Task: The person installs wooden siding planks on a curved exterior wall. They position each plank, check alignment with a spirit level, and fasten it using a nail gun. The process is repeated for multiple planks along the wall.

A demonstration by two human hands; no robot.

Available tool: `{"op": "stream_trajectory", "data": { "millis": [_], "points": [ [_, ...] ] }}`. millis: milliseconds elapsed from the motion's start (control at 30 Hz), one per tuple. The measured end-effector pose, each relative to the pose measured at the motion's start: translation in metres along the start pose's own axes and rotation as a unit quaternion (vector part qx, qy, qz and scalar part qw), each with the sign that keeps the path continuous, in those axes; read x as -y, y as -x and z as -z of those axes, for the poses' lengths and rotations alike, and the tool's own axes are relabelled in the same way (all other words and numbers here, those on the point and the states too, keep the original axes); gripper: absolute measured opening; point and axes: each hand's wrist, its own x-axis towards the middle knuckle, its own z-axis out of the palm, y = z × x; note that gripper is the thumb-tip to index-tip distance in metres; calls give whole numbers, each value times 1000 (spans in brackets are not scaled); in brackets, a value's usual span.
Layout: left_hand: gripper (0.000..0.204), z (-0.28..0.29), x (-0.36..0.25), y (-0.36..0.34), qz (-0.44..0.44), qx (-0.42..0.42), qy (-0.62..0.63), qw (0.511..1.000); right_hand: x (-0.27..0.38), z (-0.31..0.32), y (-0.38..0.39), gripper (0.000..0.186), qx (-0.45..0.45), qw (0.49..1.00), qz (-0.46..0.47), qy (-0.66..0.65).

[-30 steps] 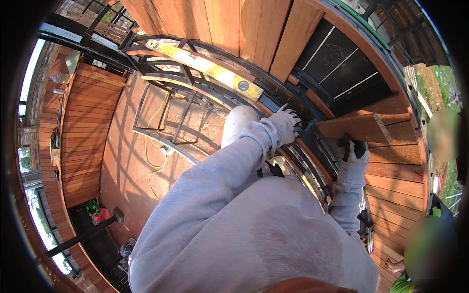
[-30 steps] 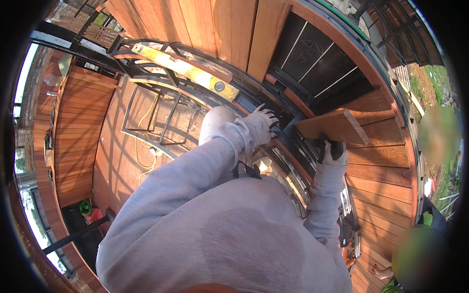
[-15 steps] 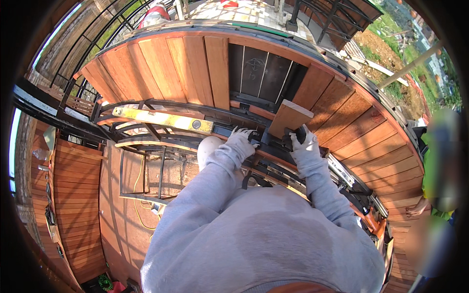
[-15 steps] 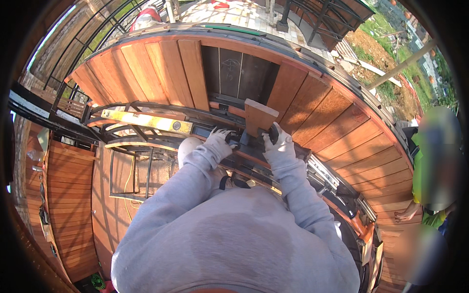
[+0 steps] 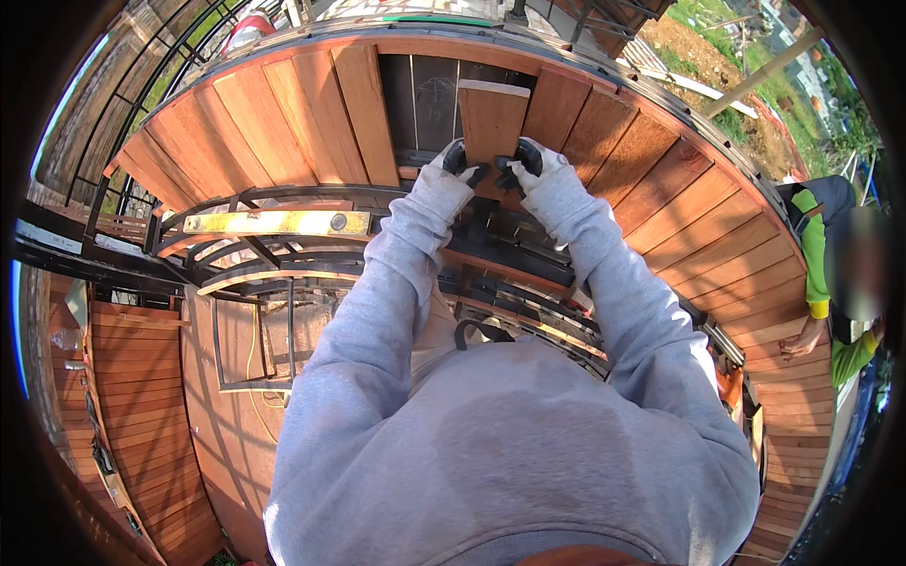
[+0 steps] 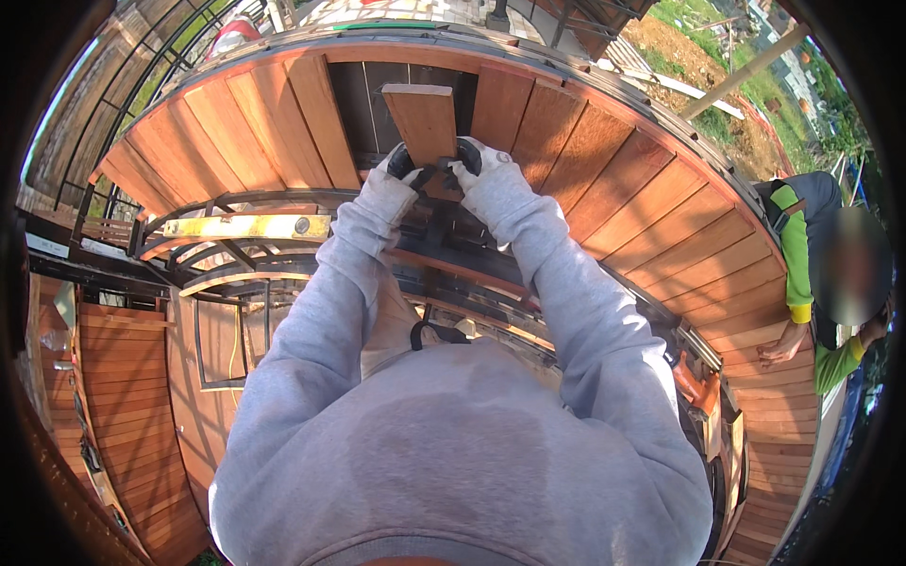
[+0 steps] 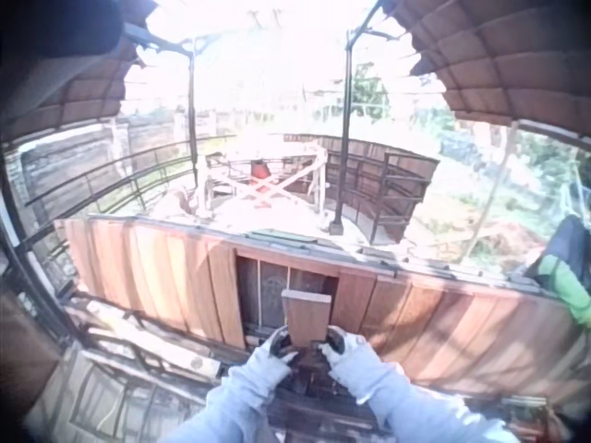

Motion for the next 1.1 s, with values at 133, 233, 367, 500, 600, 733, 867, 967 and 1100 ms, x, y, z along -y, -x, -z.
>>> {"op": "stream_trajectory", "data": {
  "millis": [133,233,367,500,600,733,867,967,1100],
  "points": [
    [43,18,9,-27,-11,-56,-74,996,9,50,-20,40,-133,983,104,-76],
    [45,25,14,-36,15,-62,-40,997,-10,118,-38,40,-321,931,172,-1],
    [45,20,19,-48,43,-65,-72,994,-49,142,-61,41,-341,903,127,229],
    [45,7,26,-39,28,-37,-81,996,-48,130,-67,49,-248,918,58,304],
    [47,3,34,-39,108,-52,-167,979,-46,128,-69,46,-235,921,62,304],
    [54,1,23,-42,130,-30,-199,971,-43,129,-66,48,-220,921,50,317],
    [60,7,51,-44,130,-32,-199,971,-34,128,-66,53,-210,924,51,316],
    [57,-7,29,-34,199,-22,-191,961,-34,129,-63,53,-194,926,29,321],
    [51,-12,58,-26,245,-34,-168,954,-46,125,-68,47,-236,908,94,332]
  ]
}}
